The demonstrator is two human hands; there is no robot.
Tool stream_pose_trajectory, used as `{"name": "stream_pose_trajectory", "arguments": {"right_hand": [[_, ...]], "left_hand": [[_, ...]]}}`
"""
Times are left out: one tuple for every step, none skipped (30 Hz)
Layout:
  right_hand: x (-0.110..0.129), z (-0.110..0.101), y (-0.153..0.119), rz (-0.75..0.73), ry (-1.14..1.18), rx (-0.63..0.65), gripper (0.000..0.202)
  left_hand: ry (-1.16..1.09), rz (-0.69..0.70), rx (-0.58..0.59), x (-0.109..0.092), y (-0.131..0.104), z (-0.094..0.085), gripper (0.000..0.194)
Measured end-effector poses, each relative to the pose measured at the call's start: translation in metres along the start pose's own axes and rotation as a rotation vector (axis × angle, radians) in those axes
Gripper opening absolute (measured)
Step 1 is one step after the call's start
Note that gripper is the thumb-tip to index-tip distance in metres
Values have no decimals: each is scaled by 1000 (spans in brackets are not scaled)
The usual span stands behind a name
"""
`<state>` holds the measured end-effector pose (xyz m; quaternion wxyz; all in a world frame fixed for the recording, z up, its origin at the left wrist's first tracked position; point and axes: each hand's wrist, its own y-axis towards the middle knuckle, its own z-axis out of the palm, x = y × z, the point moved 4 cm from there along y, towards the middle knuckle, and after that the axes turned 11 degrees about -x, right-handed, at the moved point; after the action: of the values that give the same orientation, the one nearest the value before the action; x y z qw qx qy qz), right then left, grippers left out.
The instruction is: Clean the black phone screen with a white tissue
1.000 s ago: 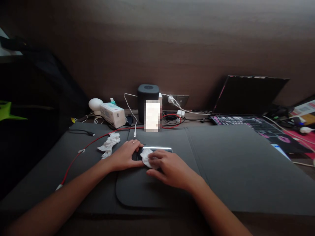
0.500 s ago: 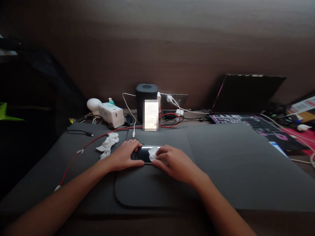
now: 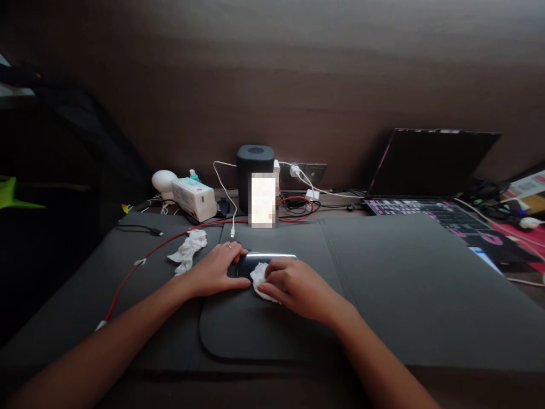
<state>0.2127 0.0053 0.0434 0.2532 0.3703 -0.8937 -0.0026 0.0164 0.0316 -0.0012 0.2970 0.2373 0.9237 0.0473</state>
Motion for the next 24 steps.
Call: {"name": "stream_pose_trajectory", "arguments": {"right_hand": [[0, 0, 0, 2, -7, -14, 45], [-1, 0, 1, 18, -26, -35, 46], [-2, -1, 1, 44, -52, -54, 47], [-4, -1, 1, 69, -75, -67, 47], [-4, -1, 1, 83, -88, -68, 48], [-4, 0, 1, 83, -87, -57, 47], [-4, 1, 1, 70, -74, -42, 47], [-3, 3, 1, 50, -57, -30, 46], [-3, 4, 2, 32, -44, -27, 46], [-3, 4, 2, 27, -43, -39, 45], [-4, 3, 2, 36, -57, -60, 46], [-6, 2, 2, 58, -81, -84, 47], [-8, 0, 2, 84, -106, -100, 48], [-9, 0, 1, 103, -123, -105, 49], [-10, -1, 1, 109, -128, -96, 49], [-10, 0, 1, 96, -118, -77, 49], [-8, 1, 1, 73, -99, -59, 48], [-7, 2, 1, 47, -78, -50, 46], [-7, 3, 1, 29, -63, -51, 44], [-7, 3, 1, 26, -59, -64, 42], [-8, 2, 2, 40, -68, -85, 41], [-10, 2, 2, 66, -87, -104, 41], [-11, 1, 1, 95, -106, -115, 42], [-12, 1, 1, 113, -117, -112, 43]], "left_hand": [[2, 2, 0, 0, 0, 0, 47], [4, 4, -1, 0, 0, 0, 47], [5, 7, -1, 0, 0, 0, 47], [6, 10, -1, 0, 0, 0, 47], [6, 11, -2, 0, 0, 0, 47], [5, 12, -3, 0, 0, 0, 47], [4, 11, -3, 0, 0, 0, 47], [4, 8, -2, 0, 0, 0, 47], [2, 6, -1, 0, 0, 0, 47], [2, 4, 0, 0, 0, 0, 48], [2, 3, 0, 0, 0, 0, 48], [3, 1, 0, 0, 0, 0, 48], [2, -1, 0, 0, 0, 0, 48], [0, -2, 0, 0, 0, 0, 48], [-2, -2, 1, 0, 0, 0, 47], [-4, -2, 1, 0, 0, 0, 47], [-6, 1, 1, 0, 0, 0, 47], [-7, 2, 0, -1, 0, 0, 47], [-6, 3, -2, -1, 0, 0, 47], [-5, 3, -5, -1, 0, 0, 47], [-4, 3, -7, -1, 0, 0, 47], [-3, 2, -8, -1, 0, 0, 47], [-2, 3, -9, -1, 0, 0, 47], [0, 4, -8, -1, 0, 0, 47]]}}
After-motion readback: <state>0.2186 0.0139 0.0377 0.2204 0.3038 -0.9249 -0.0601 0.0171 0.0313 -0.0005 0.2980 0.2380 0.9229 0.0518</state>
